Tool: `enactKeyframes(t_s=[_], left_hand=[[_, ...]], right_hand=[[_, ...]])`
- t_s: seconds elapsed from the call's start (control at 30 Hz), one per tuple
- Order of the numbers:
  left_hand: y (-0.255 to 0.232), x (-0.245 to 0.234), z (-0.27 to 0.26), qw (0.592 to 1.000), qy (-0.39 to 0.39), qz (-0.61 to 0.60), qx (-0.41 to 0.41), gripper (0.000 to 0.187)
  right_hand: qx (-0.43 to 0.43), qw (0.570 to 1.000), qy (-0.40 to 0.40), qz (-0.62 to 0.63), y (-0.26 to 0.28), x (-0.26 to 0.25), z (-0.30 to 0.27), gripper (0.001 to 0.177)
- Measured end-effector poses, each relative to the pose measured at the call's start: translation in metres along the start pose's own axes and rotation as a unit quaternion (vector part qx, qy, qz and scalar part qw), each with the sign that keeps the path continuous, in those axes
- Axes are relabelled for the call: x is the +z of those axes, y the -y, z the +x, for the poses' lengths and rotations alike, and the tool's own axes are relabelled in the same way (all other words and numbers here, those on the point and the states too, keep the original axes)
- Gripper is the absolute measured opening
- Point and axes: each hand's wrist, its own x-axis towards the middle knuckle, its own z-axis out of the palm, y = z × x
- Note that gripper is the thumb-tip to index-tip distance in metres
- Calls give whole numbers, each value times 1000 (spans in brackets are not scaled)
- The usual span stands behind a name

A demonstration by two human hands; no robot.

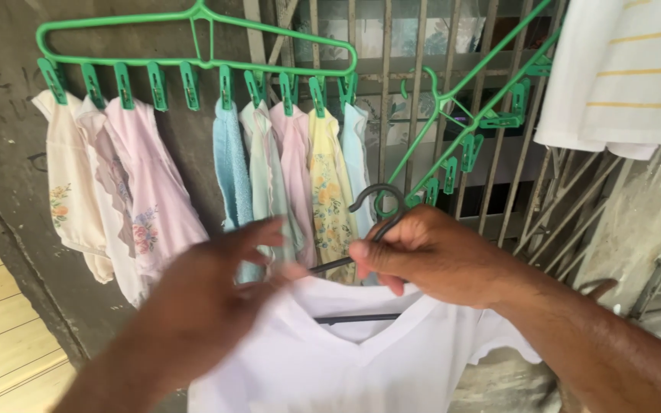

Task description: Hanging washed t-shirts onto hangers and then onto a clothesline.

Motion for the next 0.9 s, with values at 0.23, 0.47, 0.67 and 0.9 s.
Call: enactKeyframes(t_s=[0.23, 0.47, 0.67, 0.9], left_hand=[[-22, 0, 3, 963, -59, 19, 262, 20], [-5, -14, 9, 972, -162, 52, 160, 18], [4, -10, 16, 962, -147, 75, 215, 18], [-8, -31, 28, 981, -145, 10, 131, 18]], right_hand=[[-33, 997, 63, -40, 1, -18, 0, 46], [80, 997, 18, 1, -85, -22, 4, 37], [-28, 965, -180, 190, -103, -23, 5, 16], [-145, 964, -163, 155, 11, -31, -14, 41]])
